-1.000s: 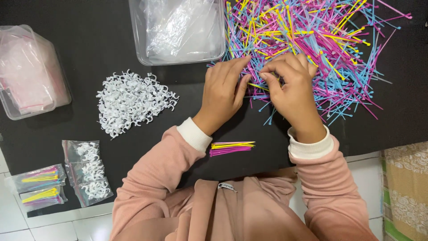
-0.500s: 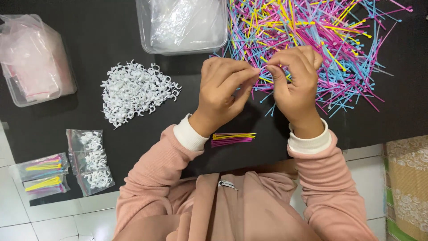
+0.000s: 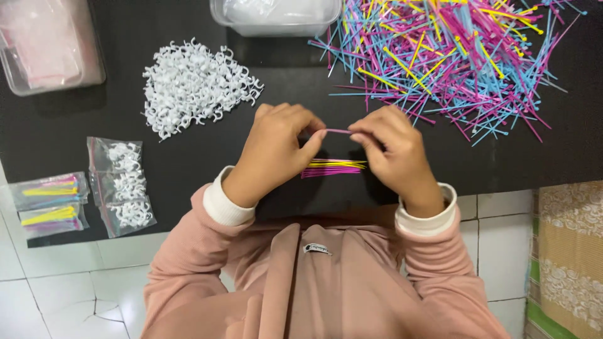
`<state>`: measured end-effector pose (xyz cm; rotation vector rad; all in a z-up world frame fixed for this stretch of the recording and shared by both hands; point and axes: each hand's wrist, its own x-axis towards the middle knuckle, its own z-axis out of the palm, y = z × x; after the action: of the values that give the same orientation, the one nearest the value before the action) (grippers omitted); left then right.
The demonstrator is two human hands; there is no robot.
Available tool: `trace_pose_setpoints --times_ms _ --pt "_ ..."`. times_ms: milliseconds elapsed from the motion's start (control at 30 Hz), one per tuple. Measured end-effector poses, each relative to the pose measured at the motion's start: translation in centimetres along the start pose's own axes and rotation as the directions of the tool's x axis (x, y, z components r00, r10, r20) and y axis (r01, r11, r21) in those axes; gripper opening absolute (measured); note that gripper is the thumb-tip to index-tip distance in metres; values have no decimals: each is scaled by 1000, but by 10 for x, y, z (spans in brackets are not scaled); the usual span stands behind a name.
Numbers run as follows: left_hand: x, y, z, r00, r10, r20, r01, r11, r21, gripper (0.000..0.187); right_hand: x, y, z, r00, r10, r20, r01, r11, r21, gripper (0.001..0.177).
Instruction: Sort small colorful plastic sticks and place them into small plastic bags
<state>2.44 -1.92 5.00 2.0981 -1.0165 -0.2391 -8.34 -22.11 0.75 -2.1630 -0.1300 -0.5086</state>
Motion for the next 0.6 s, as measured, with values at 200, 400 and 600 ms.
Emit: trace_pose_setpoints --times_ms 200,400,600 --pt "-27 -16 7 957 -207 203 198 978 62 8 -27 6 29 992 44 118 -37 998 -58 2" --pt "-42 -29 18 946 -240 218 228 970 77 7 -36 8 38 976 98 193 -64 983 -175 2" --pt "-45 -24 12 929 -261 261 252 965 69 10 -39 5 37 966 112 232 -60 973 -223 5"
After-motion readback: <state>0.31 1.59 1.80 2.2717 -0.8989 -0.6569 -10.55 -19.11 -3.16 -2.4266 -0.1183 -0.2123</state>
